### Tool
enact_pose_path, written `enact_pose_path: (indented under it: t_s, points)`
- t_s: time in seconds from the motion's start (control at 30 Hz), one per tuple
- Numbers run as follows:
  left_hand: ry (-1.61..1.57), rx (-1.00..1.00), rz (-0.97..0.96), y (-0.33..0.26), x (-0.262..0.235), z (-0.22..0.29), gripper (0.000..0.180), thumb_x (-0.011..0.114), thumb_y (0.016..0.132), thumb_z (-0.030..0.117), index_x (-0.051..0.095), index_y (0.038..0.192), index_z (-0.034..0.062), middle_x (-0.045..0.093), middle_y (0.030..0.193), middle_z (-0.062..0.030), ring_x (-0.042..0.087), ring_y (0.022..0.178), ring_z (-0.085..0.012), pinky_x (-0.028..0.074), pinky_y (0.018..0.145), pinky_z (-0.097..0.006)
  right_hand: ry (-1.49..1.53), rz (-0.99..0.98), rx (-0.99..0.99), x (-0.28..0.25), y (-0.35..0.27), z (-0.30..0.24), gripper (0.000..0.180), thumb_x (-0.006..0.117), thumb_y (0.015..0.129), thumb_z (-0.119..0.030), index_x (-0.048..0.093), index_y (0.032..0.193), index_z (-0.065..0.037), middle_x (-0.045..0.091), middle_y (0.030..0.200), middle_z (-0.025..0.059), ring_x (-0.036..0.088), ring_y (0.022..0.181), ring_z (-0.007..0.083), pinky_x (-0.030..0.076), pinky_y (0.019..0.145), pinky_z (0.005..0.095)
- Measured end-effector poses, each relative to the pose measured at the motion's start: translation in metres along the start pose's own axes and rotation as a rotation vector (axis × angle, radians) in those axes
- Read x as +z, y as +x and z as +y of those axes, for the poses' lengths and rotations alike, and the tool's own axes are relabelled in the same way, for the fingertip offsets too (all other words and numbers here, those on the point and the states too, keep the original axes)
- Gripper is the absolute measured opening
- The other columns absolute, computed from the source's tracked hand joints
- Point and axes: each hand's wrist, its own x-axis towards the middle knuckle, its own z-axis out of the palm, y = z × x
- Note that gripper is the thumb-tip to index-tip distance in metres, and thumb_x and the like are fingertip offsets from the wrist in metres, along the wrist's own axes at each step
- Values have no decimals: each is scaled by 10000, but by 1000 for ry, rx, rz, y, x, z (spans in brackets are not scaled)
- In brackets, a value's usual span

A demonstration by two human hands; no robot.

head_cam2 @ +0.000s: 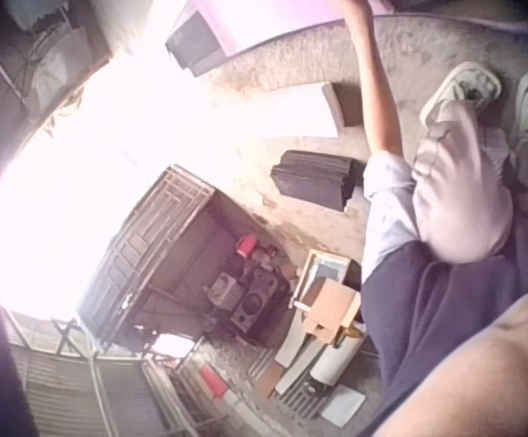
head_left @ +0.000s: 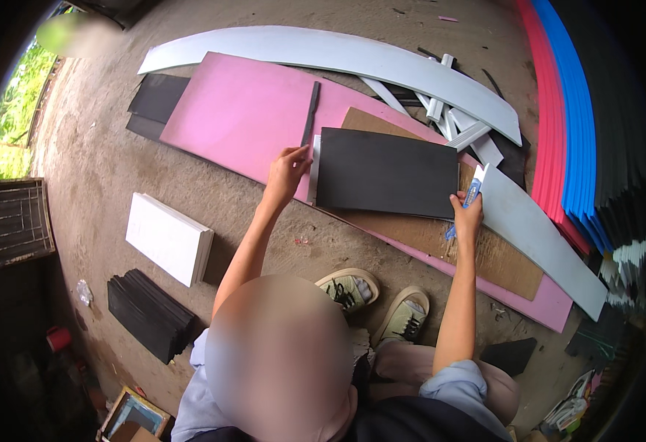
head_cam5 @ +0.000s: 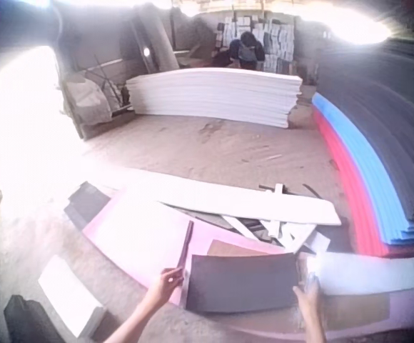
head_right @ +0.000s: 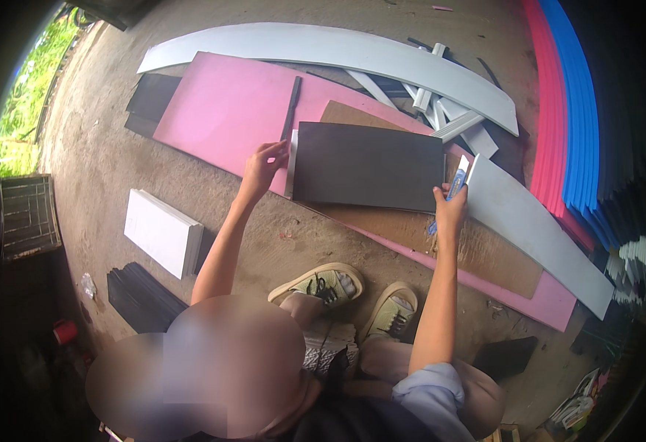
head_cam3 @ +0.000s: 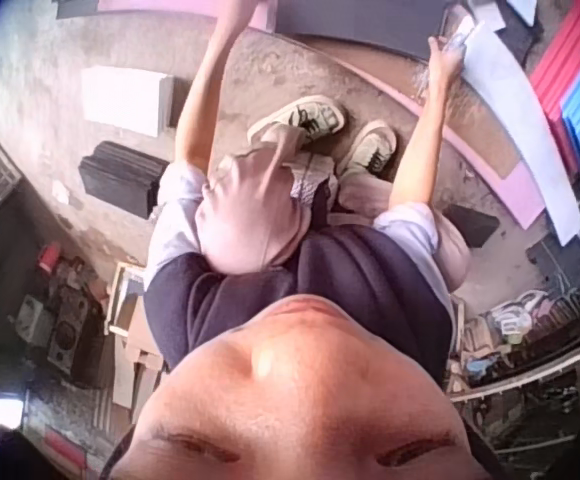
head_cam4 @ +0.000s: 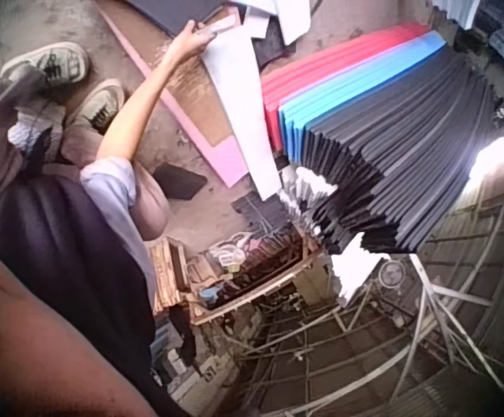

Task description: The person retrieves a white foam sheet, then sits on the floor and uses a utility knife to cut black foam sheets into smaller rectangular pieces. The cut pieces are stacked on the floor.

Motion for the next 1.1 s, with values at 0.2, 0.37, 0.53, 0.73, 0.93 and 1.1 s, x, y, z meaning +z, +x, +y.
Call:
enact_pose_path:
  t_s: [0.2,0.37,0.53,0.73,0.93,1.1]
  points:
    - [-35,4,-125,-18,-6,10,387,607,819,135,530,1182,25,552,1125,-143,620,894,-235,503,778,-330,19,-36,38,6,2,1,380,704,696,-34,486,1000,31,619,905,107,600,770,195,481,710,318]
    - [-28,20,-180,-18,-7,10,421,596,825,151,498,1214,26,515,1167,-149,618,885,-252,496,782,-336,104,-66,58,9,5,6,421,711,694,-36,480,1038,37,619,941,116,602,816,192,481,740,310]
    - [60,68,-172,-14,-8,14,439,584,819,130,480,1232,28,511,1156,-143,614,867,-252,489,787,-344,204,-110,76,6,8,13,535,705,696,-17,425,1147,48,596,984,156,592,861,211,466,792,315]
    - [43,74,-180,-14,-10,8,452,593,803,109,478,1232,24,512,1142,-142,614,866,-250,490,781,-349,216,-149,110,4,6,7,529,697,705,-13,409,1143,59,574,1004,169,580,888,211,458,808,308]
    - [31,95,-191,-13,-10,4,464,605,786,95,482,1227,19,518,1117,-147,614,874,-247,486,793,-343,181,-202,149,-2,9,4,479,701,705,-13,430,1097,44,557,954,125,568,857,179,457,782,282]
    - [10,68,-190,-13,-10,5,489,616,760,74,479,1225,5,527,1105,-144,615,863,-243,481,800,-340,170,-280,138,-6,19,11,402,719,691,-18,477,1012,1,540,872,55,543,769,123,453,709,243]
